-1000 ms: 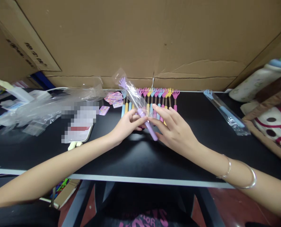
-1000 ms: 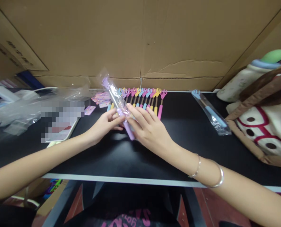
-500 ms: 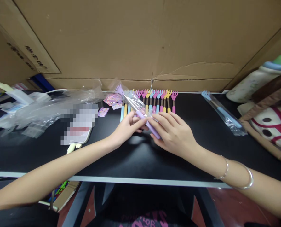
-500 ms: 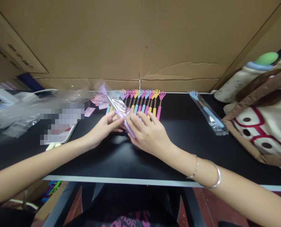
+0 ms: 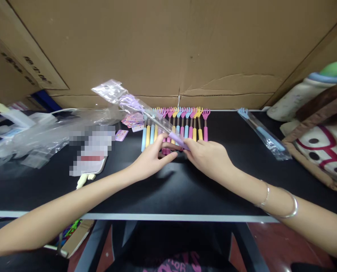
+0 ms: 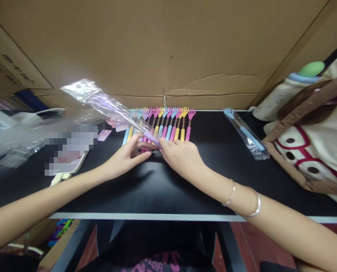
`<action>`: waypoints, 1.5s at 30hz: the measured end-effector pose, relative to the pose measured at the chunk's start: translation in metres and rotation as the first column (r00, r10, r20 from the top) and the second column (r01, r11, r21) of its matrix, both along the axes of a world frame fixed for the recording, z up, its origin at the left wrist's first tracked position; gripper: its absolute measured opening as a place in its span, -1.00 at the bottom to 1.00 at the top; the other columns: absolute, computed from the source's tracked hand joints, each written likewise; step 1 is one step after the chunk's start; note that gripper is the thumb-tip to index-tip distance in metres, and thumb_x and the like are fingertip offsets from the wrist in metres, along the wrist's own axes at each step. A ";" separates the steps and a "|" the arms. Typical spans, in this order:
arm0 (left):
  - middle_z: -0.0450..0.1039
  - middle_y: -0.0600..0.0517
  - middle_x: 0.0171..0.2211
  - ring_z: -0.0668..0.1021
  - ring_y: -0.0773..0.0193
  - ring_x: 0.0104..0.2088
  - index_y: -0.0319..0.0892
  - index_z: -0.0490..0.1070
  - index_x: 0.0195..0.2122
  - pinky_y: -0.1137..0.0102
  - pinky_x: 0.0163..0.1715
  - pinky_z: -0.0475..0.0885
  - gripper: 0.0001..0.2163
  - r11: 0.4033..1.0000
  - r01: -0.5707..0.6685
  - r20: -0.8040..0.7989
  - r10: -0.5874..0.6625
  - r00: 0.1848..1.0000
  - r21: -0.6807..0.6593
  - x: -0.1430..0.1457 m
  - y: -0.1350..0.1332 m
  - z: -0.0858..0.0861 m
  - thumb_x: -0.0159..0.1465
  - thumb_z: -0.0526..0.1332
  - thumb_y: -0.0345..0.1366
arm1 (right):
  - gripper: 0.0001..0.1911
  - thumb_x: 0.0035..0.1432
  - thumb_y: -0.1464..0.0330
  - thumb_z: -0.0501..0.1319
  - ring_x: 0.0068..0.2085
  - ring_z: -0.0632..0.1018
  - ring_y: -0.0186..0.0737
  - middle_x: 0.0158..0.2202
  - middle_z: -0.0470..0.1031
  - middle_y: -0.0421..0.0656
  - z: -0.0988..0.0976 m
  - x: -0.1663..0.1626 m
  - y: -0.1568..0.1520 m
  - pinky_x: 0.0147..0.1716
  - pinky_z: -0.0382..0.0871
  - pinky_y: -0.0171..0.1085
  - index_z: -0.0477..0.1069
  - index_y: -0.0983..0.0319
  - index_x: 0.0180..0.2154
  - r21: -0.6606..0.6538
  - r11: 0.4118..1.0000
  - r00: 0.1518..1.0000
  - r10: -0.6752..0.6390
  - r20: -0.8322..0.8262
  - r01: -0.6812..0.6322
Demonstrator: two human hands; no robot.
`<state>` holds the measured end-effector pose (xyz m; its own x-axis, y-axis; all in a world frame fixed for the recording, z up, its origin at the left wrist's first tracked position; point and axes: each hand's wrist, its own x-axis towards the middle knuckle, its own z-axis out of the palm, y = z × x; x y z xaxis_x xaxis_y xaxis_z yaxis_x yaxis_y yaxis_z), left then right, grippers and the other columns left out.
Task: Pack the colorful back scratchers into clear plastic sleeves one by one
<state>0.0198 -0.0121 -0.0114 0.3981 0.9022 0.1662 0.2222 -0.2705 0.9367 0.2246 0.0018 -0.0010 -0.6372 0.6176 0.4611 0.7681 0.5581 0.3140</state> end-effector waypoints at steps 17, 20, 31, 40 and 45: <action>0.52 0.09 -0.19 0.54 0.29 -0.13 -0.06 0.45 -0.15 0.45 -0.26 0.41 -0.85 0.870 0.179 -0.618 0.169 0.767 0.460 -0.010 0.000 0.009 0.34 0.13 -0.38 | -0.61 0.37 0.22 -0.08 -0.46 0.51 -0.19 -0.38 0.58 -0.05 0.030 0.077 0.009 -0.57 -0.08 -0.31 0.46 0.26 -0.13 -0.047 0.953 0.947 -0.291 0.134 0.300; 0.52 0.09 -0.17 0.54 0.29 -0.10 -0.04 0.45 -0.11 0.46 -0.27 0.41 -0.83 0.835 0.210 -0.634 0.197 0.748 0.508 -0.011 0.002 0.006 0.34 0.12 -0.38 | -0.61 0.38 0.21 -0.06 -0.39 0.54 -0.13 -0.32 0.59 0.03 0.031 0.104 -0.005 -0.56 -0.03 -0.31 0.41 0.27 0.00 -0.064 0.887 0.886 -0.447 0.126 0.457; 0.56 0.09 -0.24 0.53 0.27 -0.14 -0.11 0.46 -0.23 0.43 -0.33 0.36 -0.85 0.708 0.357 -0.685 0.243 0.686 0.609 -0.013 0.003 0.005 0.36 0.09 -0.40 | -0.45 0.40 0.08 -0.23 -0.52 0.50 -0.02 -0.50 0.50 0.00 0.013 0.177 -0.036 -0.60 0.00 -0.25 0.34 0.26 0.05 -0.014 0.506 0.506 -0.863 0.003 0.863; 0.55 0.06 -0.25 0.54 0.25 -0.16 -0.13 0.44 -0.25 0.40 -0.29 0.38 -0.83 0.663 0.400 -0.697 0.264 0.666 0.633 -0.013 0.002 0.005 0.38 0.06 -0.40 | -0.48 0.40 0.11 -0.29 -0.46 0.57 0.02 -0.49 0.50 -0.03 0.011 0.173 -0.023 -0.60 0.04 -0.24 0.30 0.25 -0.02 -0.072 0.451 0.453 -0.851 0.265 0.890; 0.54 0.04 -0.28 0.55 0.25 -0.24 -0.14 0.45 -0.26 0.41 -0.35 0.36 -0.85 0.672 0.385 -0.702 0.288 0.651 0.632 -0.012 -0.001 0.009 0.36 0.08 -0.39 | -0.57 0.39 0.16 -0.19 -0.34 0.62 0.09 -0.33 0.58 0.06 0.017 0.159 -0.018 -0.57 0.11 -0.20 0.30 0.25 -0.04 -0.152 0.470 0.493 -0.801 0.339 0.869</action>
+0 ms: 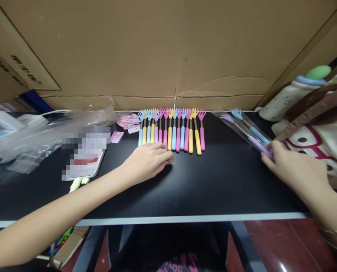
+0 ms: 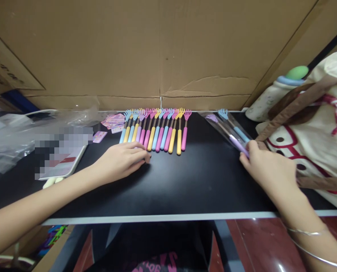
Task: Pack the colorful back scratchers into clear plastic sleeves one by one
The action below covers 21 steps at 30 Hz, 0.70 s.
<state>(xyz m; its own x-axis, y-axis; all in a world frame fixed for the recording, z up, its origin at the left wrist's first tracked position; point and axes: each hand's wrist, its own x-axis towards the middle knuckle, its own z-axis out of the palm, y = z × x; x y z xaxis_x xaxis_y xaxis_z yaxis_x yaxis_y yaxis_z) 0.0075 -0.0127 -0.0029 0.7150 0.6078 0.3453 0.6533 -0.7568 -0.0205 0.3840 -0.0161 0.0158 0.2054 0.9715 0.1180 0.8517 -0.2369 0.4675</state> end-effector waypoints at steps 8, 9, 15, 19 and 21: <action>0.53 0.03 -0.27 0.52 0.21 -0.18 -0.14 0.45 -0.20 0.37 -0.28 0.37 -0.84 0.999 0.010 -0.062 -0.012 0.998 -0.040 0.001 -0.003 0.004 0.38 0.07 -0.36 | -0.55 0.37 0.20 -0.15 -0.31 0.62 0.18 -0.31 0.55 0.20 0.011 -0.019 0.009 -0.47 0.20 -0.14 0.37 0.33 -0.05 -0.071 0.996 0.998 0.056 -0.028 -0.057; 0.53 0.02 -0.27 0.51 0.20 -0.17 -0.15 0.45 -0.19 0.36 -0.25 0.37 -0.83 0.999 0.015 -0.072 -0.018 0.997 -0.046 0.001 -0.003 0.004 0.40 0.06 -0.35 | -0.55 0.36 0.20 -0.15 -0.30 0.61 0.17 -0.31 0.54 0.21 0.013 -0.020 0.011 -0.45 0.21 -0.14 0.37 0.34 -0.04 -0.090 0.994 0.998 0.056 -0.032 -0.058; 0.53 0.01 -0.22 0.50 0.20 -0.12 -0.16 0.45 -0.19 0.33 -0.14 0.37 -0.80 0.996 0.036 -0.066 -0.041 0.997 -0.084 0.000 -0.001 0.003 0.42 0.03 -0.33 | -0.50 0.35 0.16 -0.21 -0.20 0.61 0.18 -0.21 0.54 0.23 0.019 -0.020 0.019 -0.42 0.20 -0.14 0.34 0.31 -0.03 -0.184 0.983 0.995 0.001 -0.100 -0.020; 0.53 0.01 -0.20 0.50 0.20 -0.13 -0.16 0.46 -0.19 0.32 -0.12 0.37 -0.80 0.994 0.050 -0.047 -0.055 0.997 -0.100 -0.001 0.001 0.003 0.41 0.04 -0.34 | -0.51 0.32 0.13 -0.17 -0.19 0.60 0.19 -0.17 0.54 0.23 0.017 -0.012 0.020 -0.43 0.18 -0.13 0.38 0.25 -0.06 -0.191 0.982 0.988 -0.038 -0.147 0.009; 0.53 0.01 -0.20 0.49 0.20 -0.13 -0.16 0.46 -0.19 0.32 -0.13 0.38 -0.80 0.993 0.056 -0.041 -0.061 0.997 -0.105 -0.001 0.001 0.004 0.41 0.04 -0.35 | -0.51 0.31 0.11 -0.16 -0.21 0.59 0.18 -0.18 0.55 0.21 0.016 -0.007 0.019 -0.43 0.19 -0.13 0.41 0.23 -0.08 -0.196 0.981 0.985 -0.044 -0.167 0.010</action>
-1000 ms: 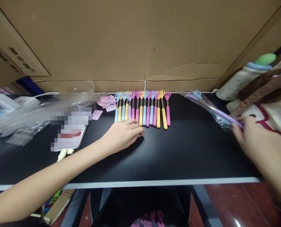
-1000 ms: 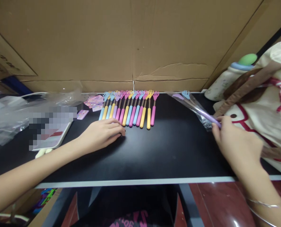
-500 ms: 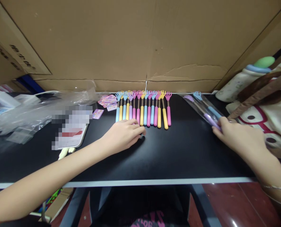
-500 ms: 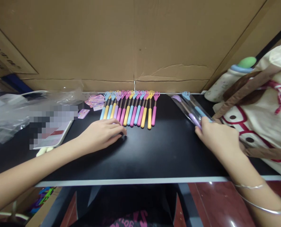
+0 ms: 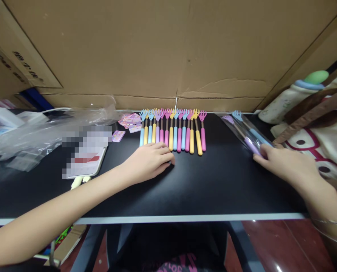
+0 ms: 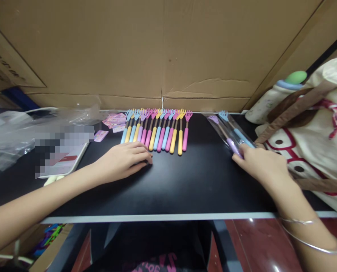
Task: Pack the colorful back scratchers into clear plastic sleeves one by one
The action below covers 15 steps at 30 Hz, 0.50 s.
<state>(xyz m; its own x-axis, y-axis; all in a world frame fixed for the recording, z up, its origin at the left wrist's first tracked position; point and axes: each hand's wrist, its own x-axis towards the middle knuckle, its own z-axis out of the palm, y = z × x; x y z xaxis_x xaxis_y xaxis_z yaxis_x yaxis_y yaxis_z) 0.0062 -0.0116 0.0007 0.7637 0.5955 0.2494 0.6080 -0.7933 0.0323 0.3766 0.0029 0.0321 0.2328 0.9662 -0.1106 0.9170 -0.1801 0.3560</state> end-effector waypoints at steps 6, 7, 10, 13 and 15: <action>0.52 0.00 -0.19 0.50 0.20 -0.12 -0.16 0.47 -0.17 0.31 -0.11 0.38 -0.79 1.000 0.001 0.015 -0.001 1.000 -0.022 0.000 0.001 0.001 0.41 0.04 -0.34 | -0.51 0.29 0.09 -0.13 -0.22 0.58 0.17 -0.18 0.56 0.17 -0.001 0.006 0.000 -0.43 0.22 -0.12 0.46 0.21 -0.15 0.007 1.000 0.999 -0.011 -0.031 0.011; 0.52 0.00 -0.19 0.50 0.20 -0.12 -0.17 0.47 -0.17 0.31 -0.10 0.38 -0.79 1.000 0.001 0.014 -0.001 1.000 -0.019 0.000 0.001 0.000 0.41 0.03 -0.34 | -0.51 0.29 0.09 -0.13 -0.23 0.58 0.16 -0.18 0.56 0.17 -0.001 0.005 0.001 -0.43 0.21 -0.12 0.46 0.21 -0.16 0.015 1.000 1.000 -0.008 -0.031 0.008; 0.53 0.00 -0.20 0.50 0.21 -0.13 -0.17 0.47 -0.17 0.32 -0.11 0.38 -0.79 1.000 0.008 0.013 -0.008 1.000 -0.010 0.000 0.001 -0.001 0.42 0.03 -0.34 | -0.53 0.28 0.08 -0.11 -0.31 0.57 0.10 -0.25 0.56 0.14 -0.001 0.005 0.002 -0.46 0.19 -0.15 0.45 0.20 -0.20 0.061 0.998 1.000 0.006 -0.026 -0.005; 0.52 -0.01 -0.18 0.49 0.21 -0.11 -0.16 0.47 -0.16 0.33 -0.10 0.38 -0.80 1.000 0.013 0.009 -0.013 1.000 -0.004 -0.001 0.001 -0.001 0.41 0.03 -0.34 | -0.52 0.28 0.03 -0.11 -0.39 0.55 0.05 -0.35 0.55 0.10 0.001 0.005 0.001 -0.48 0.17 -0.16 0.43 0.18 -0.27 0.087 0.996 0.999 0.016 -0.036 -0.013; 0.52 -0.01 -0.17 0.49 0.21 -0.12 -0.16 0.46 -0.15 0.33 -0.12 0.38 -0.80 1.000 0.009 -0.003 -0.009 1.000 0.008 -0.001 0.001 -0.001 0.41 0.04 -0.34 | -0.48 0.28 -0.02 -0.14 -0.37 0.55 0.07 -0.34 0.55 0.10 0.006 0.003 -0.002 -0.47 0.17 -0.16 0.42 0.17 -0.26 0.084 0.996 0.999 -0.009 -0.041 0.012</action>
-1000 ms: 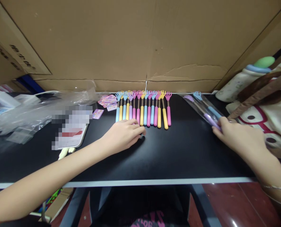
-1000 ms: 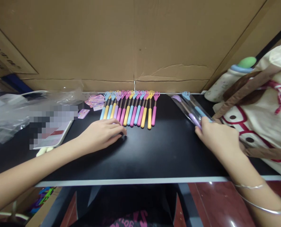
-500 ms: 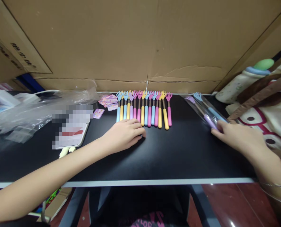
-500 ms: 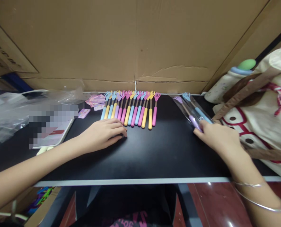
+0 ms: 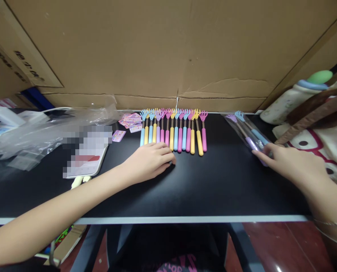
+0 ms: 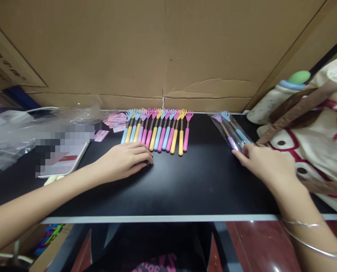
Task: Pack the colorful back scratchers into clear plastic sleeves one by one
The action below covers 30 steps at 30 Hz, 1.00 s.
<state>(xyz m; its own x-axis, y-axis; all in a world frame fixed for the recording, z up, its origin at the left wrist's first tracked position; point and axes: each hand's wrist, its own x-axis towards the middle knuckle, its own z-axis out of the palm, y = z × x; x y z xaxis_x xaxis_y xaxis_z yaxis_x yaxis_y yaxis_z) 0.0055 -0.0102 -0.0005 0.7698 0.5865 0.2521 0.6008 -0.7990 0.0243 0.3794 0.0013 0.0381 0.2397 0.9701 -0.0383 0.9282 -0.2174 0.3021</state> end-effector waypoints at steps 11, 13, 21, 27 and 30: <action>0.51 -0.02 -0.16 0.49 0.21 -0.10 -0.16 0.44 -0.14 0.34 -0.11 0.37 -0.80 1.000 -0.002 -0.028 0.002 1.000 0.019 0.000 0.000 0.000 0.41 0.03 -0.34 | -0.55 0.29 -0.04 -0.09 -0.40 0.52 -0.04 -0.37 0.56 -0.09 0.030 -0.043 -0.008 -0.50 0.06 -0.25 0.38 0.08 -0.10 0.132 0.985 0.994 0.105 0.026 -0.108; 0.50 -0.02 -0.16 0.48 0.21 -0.10 -0.17 0.44 -0.14 0.34 -0.10 0.37 -0.80 1.000 0.001 -0.024 -0.001 1.000 0.005 0.000 0.000 0.000 0.41 0.03 -0.35 | -0.62 0.31 0.03 -0.04 -0.42 0.51 -0.12 -0.41 0.57 -0.16 0.026 -0.057 -0.005 -0.52 0.02 -0.28 0.40 0.08 -0.13 0.131 0.950 0.958 0.288 -0.015 -0.283; 0.49 -0.04 -0.14 0.48 0.17 -0.09 -0.18 0.44 -0.12 0.29 -0.08 0.42 -0.79 1.000 -0.001 -0.050 0.000 0.999 -0.019 0.001 0.000 0.001 0.41 0.02 -0.35 | -0.74 0.30 0.22 0.03 -0.42 0.53 -0.20 -0.42 0.57 -0.15 0.004 -0.095 0.010 -0.52 -0.03 -0.32 0.43 0.16 -0.26 0.216 0.672 0.691 0.723 0.018 -0.708; 0.49 -0.07 -0.14 0.47 0.14 -0.07 -0.22 0.44 -0.11 0.25 -0.06 0.45 -0.79 1.000 0.014 -0.089 -0.015 0.996 -0.010 0.001 0.000 -0.002 0.40 0.01 -0.40 | -0.70 0.31 0.20 0.01 -0.23 0.57 -0.01 -0.15 0.56 0.06 0.007 -0.045 0.043 -0.51 0.00 -0.29 0.38 0.26 -0.15 0.184 0.892 0.911 0.402 0.097 -0.413; 0.49 -0.08 -0.15 0.47 0.14 -0.08 -0.22 0.44 -0.11 0.25 -0.06 0.45 -0.79 1.000 0.017 -0.082 -0.018 0.996 -0.012 0.001 0.001 -0.003 0.40 0.02 -0.41 | -0.66 0.33 0.21 -0.03 -0.21 0.57 0.03 -0.10 0.52 0.18 0.005 -0.020 0.054 -0.48 0.04 -0.26 0.36 0.32 -0.13 0.097 0.947 0.951 0.298 0.081 -0.305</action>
<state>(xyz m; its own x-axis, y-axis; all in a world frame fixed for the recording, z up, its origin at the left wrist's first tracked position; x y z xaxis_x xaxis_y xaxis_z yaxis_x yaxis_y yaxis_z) 0.0063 -0.0090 -0.0037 0.7979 0.5750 0.1811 0.5868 -0.8096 -0.0153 0.3590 0.0549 0.0433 -0.0657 0.9950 0.0758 0.9348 0.0348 0.3534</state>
